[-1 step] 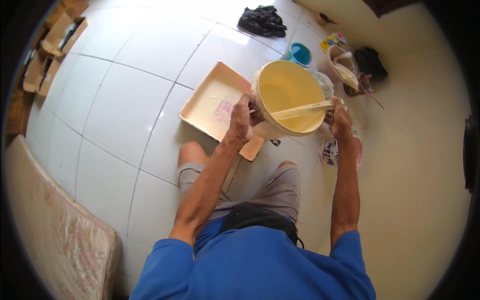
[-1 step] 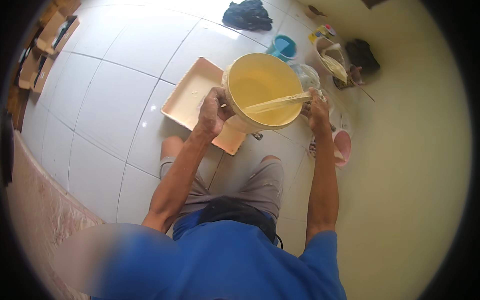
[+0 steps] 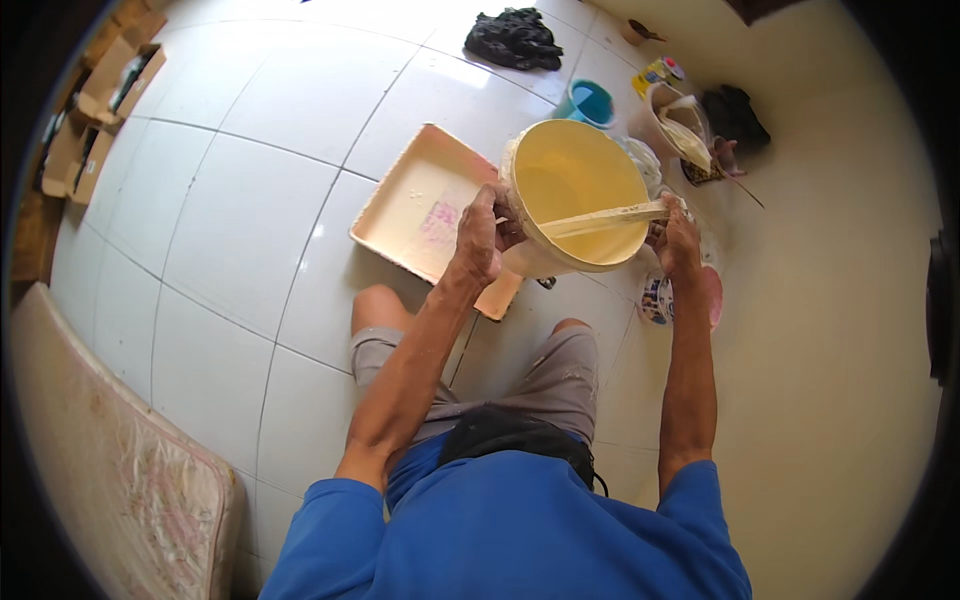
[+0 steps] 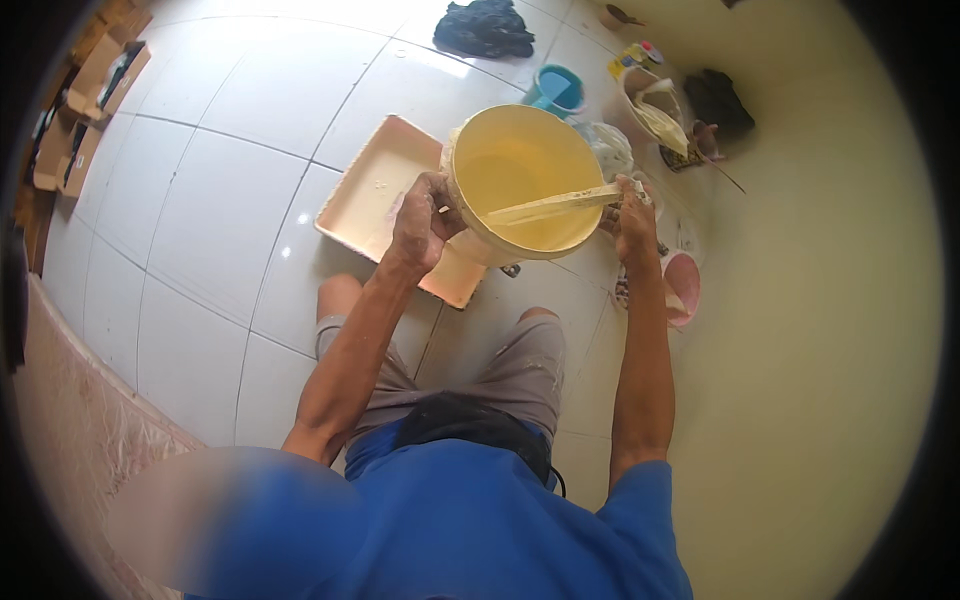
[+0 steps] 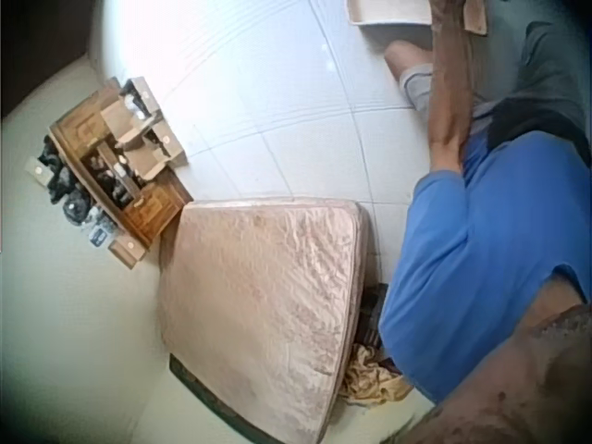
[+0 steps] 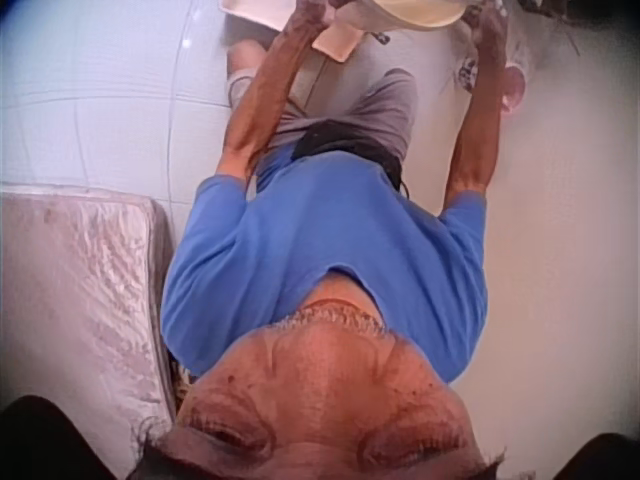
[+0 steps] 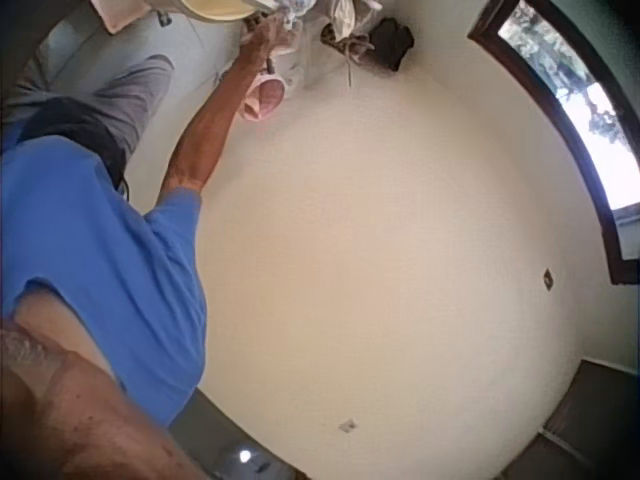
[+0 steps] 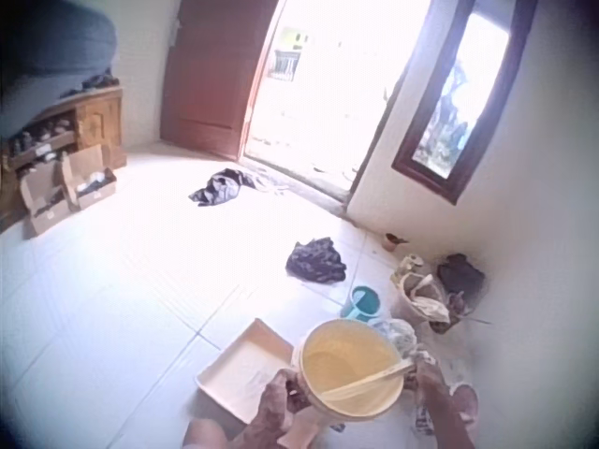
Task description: The person stirs paint in a bucket with a stick, pours it into a tray, and uses a brush to spread it.
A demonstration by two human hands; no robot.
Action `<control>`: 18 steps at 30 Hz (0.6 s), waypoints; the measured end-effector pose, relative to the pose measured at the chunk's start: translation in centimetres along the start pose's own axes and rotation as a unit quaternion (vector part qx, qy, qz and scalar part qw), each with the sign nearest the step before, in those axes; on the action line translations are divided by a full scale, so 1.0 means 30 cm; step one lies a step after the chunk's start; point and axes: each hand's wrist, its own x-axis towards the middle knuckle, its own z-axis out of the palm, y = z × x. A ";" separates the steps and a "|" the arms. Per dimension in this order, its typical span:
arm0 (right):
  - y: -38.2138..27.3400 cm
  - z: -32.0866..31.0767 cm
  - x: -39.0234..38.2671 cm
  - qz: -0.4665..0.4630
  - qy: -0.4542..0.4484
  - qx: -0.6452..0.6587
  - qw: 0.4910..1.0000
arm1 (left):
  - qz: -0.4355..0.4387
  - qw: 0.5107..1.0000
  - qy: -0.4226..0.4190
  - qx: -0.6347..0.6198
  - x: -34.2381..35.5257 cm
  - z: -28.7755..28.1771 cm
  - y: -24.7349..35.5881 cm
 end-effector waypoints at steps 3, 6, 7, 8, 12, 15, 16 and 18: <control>0.010 -0.242 0.002 0.007 0.035 0.036 0.999 | -0.029 0.999 -0.008 0.031 0.065 0.169 -0.155; 0.043 -0.511 -0.034 0.029 0.121 0.086 0.988 | -0.077 0.995 -0.013 0.063 0.123 0.346 -0.348; 0.041 -0.586 -0.056 0.032 0.126 0.092 0.987 | -0.107 0.991 -0.018 0.076 0.140 0.403 -0.417; 0.031 -0.675 -0.073 0.002 0.169 0.076 0.983 | -0.121 0.988 -0.030 0.087 0.151 0.483 -0.482; 0.085 -0.939 -0.051 -0.012 0.228 0.075 0.971 | -0.133 0.980 -0.050 0.142 0.275 0.640 -0.757; 0.146 -1.093 -0.010 -0.023 0.269 0.053 0.961 | -0.141 0.970 -0.056 0.189 0.354 0.727 -0.941; 0.187 -1.148 0.020 -0.032 0.299 0.053 0.952 | -0.148 0.969 -0.067 0.185 0.376 0.746 -0.990; 0.263 -1.221 0.065 -0.025 0.294 0.068 0.953 | -0.154 0.965 -0.085 0.194 0.425 0.757 -1.090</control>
